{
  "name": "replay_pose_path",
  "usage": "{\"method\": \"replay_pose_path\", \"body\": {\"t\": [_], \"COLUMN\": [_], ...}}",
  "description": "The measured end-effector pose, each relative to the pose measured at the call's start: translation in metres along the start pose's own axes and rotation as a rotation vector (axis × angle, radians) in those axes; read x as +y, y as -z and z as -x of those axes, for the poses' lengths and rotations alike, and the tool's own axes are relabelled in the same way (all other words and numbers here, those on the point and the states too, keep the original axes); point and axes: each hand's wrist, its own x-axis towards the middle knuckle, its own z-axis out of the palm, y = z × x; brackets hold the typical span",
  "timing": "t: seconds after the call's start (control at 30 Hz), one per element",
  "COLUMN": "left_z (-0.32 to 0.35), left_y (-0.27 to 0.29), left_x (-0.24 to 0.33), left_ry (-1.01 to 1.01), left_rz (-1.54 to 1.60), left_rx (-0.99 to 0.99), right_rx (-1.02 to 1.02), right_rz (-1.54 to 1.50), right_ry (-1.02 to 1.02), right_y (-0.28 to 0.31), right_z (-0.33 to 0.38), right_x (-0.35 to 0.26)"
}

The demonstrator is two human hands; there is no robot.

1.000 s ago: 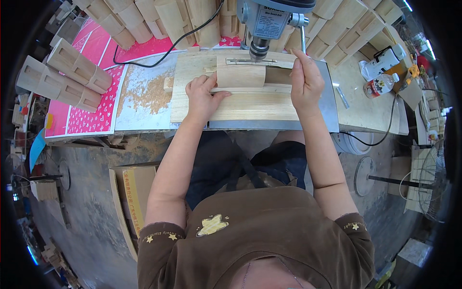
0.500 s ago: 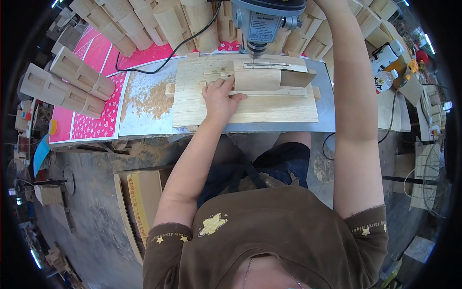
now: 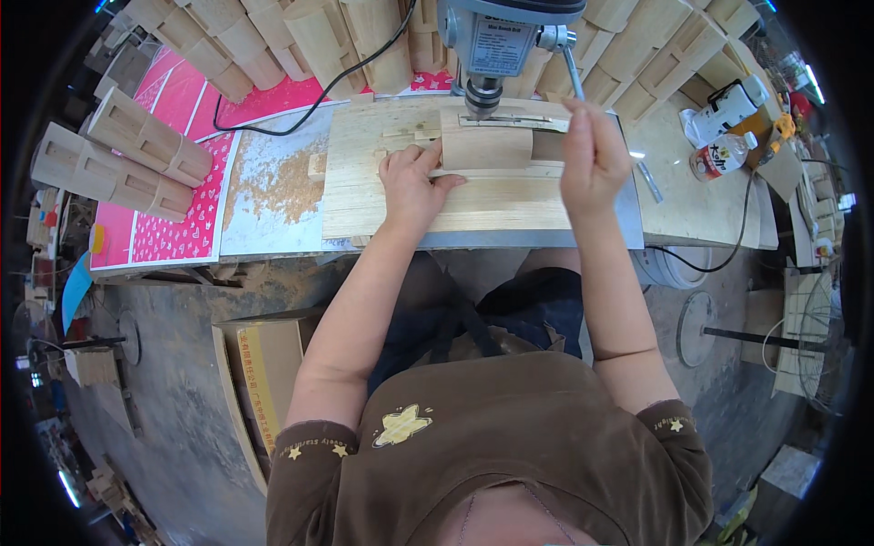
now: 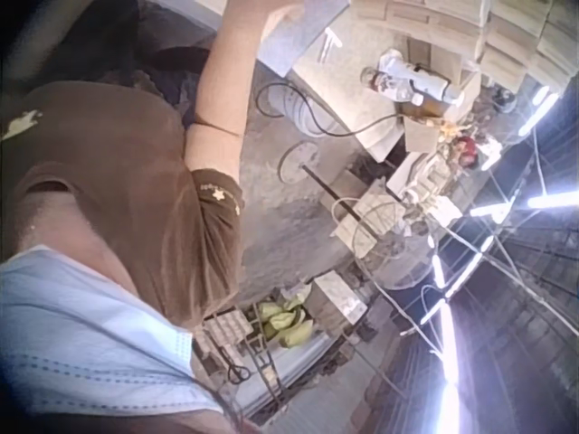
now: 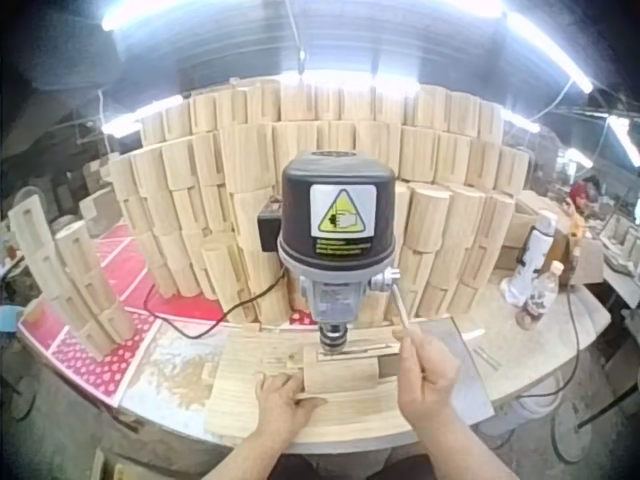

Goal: Drilling holes into cylindrical wooden blanks using a benchtop drill press machine.

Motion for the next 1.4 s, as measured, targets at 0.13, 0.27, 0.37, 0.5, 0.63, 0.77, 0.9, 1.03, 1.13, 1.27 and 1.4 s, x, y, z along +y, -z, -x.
{"method": "replay_pose_path", "body": {"t": [0.13,0.27,0.37,0.5,0.63,0.77,0.9,1.03,1.13,1.27,1.4], "left_z": [0.001,0.002,0.002,0.001,-0.007,-0.007,-0.012,-0.012,0.001,0.012,0.012], "left_y": [0.001,0.0,0.003,0.003,0.005,0.014,0.013,0.027,0.062,0.111,0.138], "left_x": [-0.003,-0.002,-0.001,-0.001,0.007,0.007,0.007,-0.008,-0.035,-0.054,-0.044], "left_ry": [0.004,0.006,0.014,0.019,0.077,0.146,0.059,0.086,0.079,0.323,0.792], "left_rz": [-0.009,0.003,0.008,0.026,0.081,0.137,0.185,0.306,0.252,0.493,0.798], "left_rx": [0.002,0.009,0.006,-0.001,-0.051,-0.075,-0.049,-0.072,-0.055,0.052,-0.001], "right_rx": [-0.021,0.026,-0.008,0.01,0.007,-0.137,-0.528,-0.521,-0.574,-0.56,-0.61], "right_rz": [-0.031,-0.021,0.041,0.101,0.227,-0.182,0.094,0.526,0.51,0.477,0.336], "right_ry": [0.139,0.264,0.235,0.112,0.083,-0.164,-0.034,0.159,0.137,0.163,0.183], "right_y": [-0.018,-0.012,0.01,0.0,-0.028,-0.034,0.002,0.008,0.01,0.011,0.008], "right_z": [0.015,0.004,-0.029,-0.127,-0.173,-0.142,-0.048,0.01,0.008,0.013,0.016], "right_x": [0.032,0.03,0.006,-0.023,0.018,0.027,0.073,0.074,0.077,0.076,0.059]}}
